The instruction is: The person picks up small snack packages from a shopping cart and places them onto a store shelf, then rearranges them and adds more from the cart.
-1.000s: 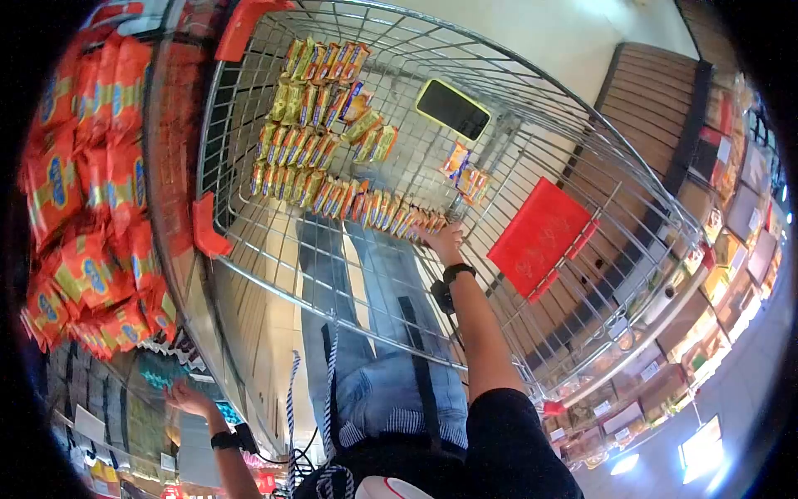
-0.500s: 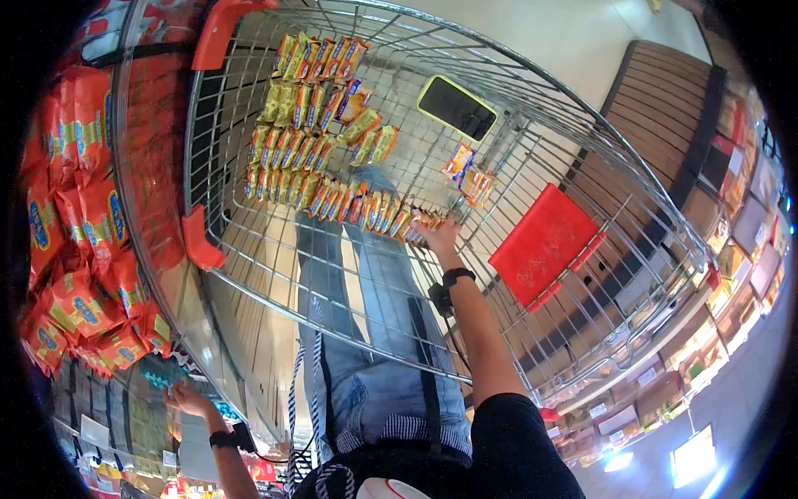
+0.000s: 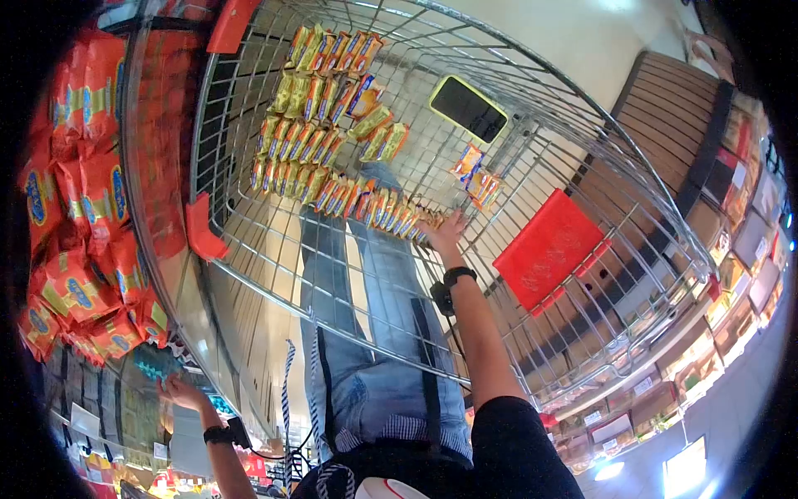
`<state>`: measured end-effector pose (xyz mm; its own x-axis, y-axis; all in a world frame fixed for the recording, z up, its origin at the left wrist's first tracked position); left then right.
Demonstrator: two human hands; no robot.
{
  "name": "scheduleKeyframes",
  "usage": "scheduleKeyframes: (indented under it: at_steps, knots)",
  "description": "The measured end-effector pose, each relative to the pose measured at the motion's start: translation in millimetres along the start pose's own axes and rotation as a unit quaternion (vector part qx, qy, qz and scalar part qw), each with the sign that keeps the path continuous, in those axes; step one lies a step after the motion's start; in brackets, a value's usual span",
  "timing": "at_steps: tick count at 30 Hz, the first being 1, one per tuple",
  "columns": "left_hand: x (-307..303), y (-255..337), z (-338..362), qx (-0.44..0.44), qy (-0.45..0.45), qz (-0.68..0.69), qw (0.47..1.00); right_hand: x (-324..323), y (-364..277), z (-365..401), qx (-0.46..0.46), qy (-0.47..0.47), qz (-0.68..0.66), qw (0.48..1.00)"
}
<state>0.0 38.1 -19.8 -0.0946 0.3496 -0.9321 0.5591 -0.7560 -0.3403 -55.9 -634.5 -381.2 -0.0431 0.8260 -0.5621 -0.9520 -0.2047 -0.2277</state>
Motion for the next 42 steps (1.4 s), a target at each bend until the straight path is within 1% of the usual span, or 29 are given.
scheduleKeyframes:
  at_steps: [1,2,5,6,9,12,14,15,17,19,20,23,26,29,30,31,33,34,35,36,38,39,41,42]
  knots:
    - [0.2,0.3,0.5,0.001,0.001,0.0,1.0,1.3,0.2,-0.2,0.039,0.008,0.02,0.999]
    - [-0.7,2.4,1.3,0.003,0.001,-0.001,1.0,2.3,-4.1,-0.1,0.021,0.002,0.027,0.999]
    - [-5.4,10.6,1.3,0.001,0.0,-0.035,0.999,0.9,-10.1,4.9,0.069,0.038,-0.033,0.996]
    - [-7.0,12.7,0.5,0.001,-0.002,-0.032,0.999,2.9,-4.9,1.2,0.057,0.04,-0.039,0.997]
    - [-8.9,18.2,0.9,-0.004,-0.002,-0.021,1.0,5.1,-5.0,-4.2,0.108,0.061,0.025,0.992]
    - [-9.6,19.5,-0.8,0.01,0.005,-0.023,1.0,5.3,-5.8,-6.3,0.116,0.057,0.017,0.991]
    - [-10.2,21.5,-1.4,0.028,0.012,-0.04,0.999,3.0,-6.7,-6.2,0.112,0.022,-0.003,0.993]
    - [-11.1,21.8,-0.6,0.023,0.011,-0.033,0.999,2.0,-6.4,-4.7,0.112,0.003,-0.012,0.994]
    - [-12.2,24.9,-0.7,0.013,0.008,-0.021,1.0,3.5,-7.6,-3.8,0.117,0.007,0.009,0.993]
    - [-12.9,25.9,-0.4,0.014,0.014,-0.022,1.0,1.6,-18.6,4.8,0.15,0.034,0.01,0.988]
    - [-12.8,26.1,-0.3,0.015,0.017,-0.021,1.0,3.9,-21.1,4.4,0.141,0.063,0.014,0.988]
    - [-9.4,19.6,0.2,0.008,0.015,0.029,0.999,3.2,-19.1,6.1,0.164,0.054,-0.011,0.985]
    - [-12.8,24.3,0.7,0.031,0.034,0.02,0.999,0.8,-14.3,1.7,0.115,0.061,-0.036,0.991]
    - [-11.0,19.7,0.8,-0.003,0.017,0.044,0.999,-4.8,-15.3,5.8,0.086,0.082,-0.035,0.992]
    - [-7.0,13.4,1.1,-0.013,0.011,0.068,0.998,-6.4,-15.3,9.1,0.083,0.074,-0.053,0.992]
    - [-6.1,11.0,2.2,-0.003,0.02,0.079,0.997,-9.7,-15.4,12.3,0.077,0.062,-0.078,0.992]
    - [-9.3,16.0,2.1,0.014,0.036,0.098,0.994,-19.2,-19.2,22.0,0.07,-0.02,-0.183,0.98]
    - [-9.5,11.5,5.8,-0.001,0.027,0.1,0.995,-23.9,-23.7,28.7,0.067,-0.062,-0.23,0.969]
    - [-11.4,16.1,3.8,-0.012,0.019,0.105,0.994,-26.5,-16.8,25.8,0.063,-0.098,-0.267,0.957]
    - [-11.2,20.7,3.5,-0.024,0.013,0.111,0.993,-24.4,18.9,-2.4,0.012,-0.092,-0.263,0.96]
    - [-12.7,26.4,5.8,0.007,0.028,0.084,0.996,-47.4,6.9,9.9,0.016,-0.177,-0.321,0.93]
    - [-15.0,26.8,5.1,0.016,0.042,0.07,0.997,-49.8,-10.4,25.7,0.013,-0.227,-0.347,0.91]
    - [-15.9,26.3,7.0,-0.022,0.027,0.124,0.992,-81.0,-77.0,87.8,-0.079,-0.115,-0.347,0.927]
    - [-19.3,30.0,9.2,-0.008,0.046,0.127,0.991,-93.3,-115.0,117.2,-0.207,-0.11,-0.272,0.933]
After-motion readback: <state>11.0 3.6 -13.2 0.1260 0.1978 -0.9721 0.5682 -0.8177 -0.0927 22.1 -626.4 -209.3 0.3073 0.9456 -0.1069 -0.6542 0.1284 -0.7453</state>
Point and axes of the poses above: each hand's wrist, its own z-axis away from the middle knuckle, its own x-axis out of the palm, y = z × x, the point moved 6 cm from there along -z, towards the middle knuckle, and after that the axes turned 10 degrees about -z, right-handed, at the moved point
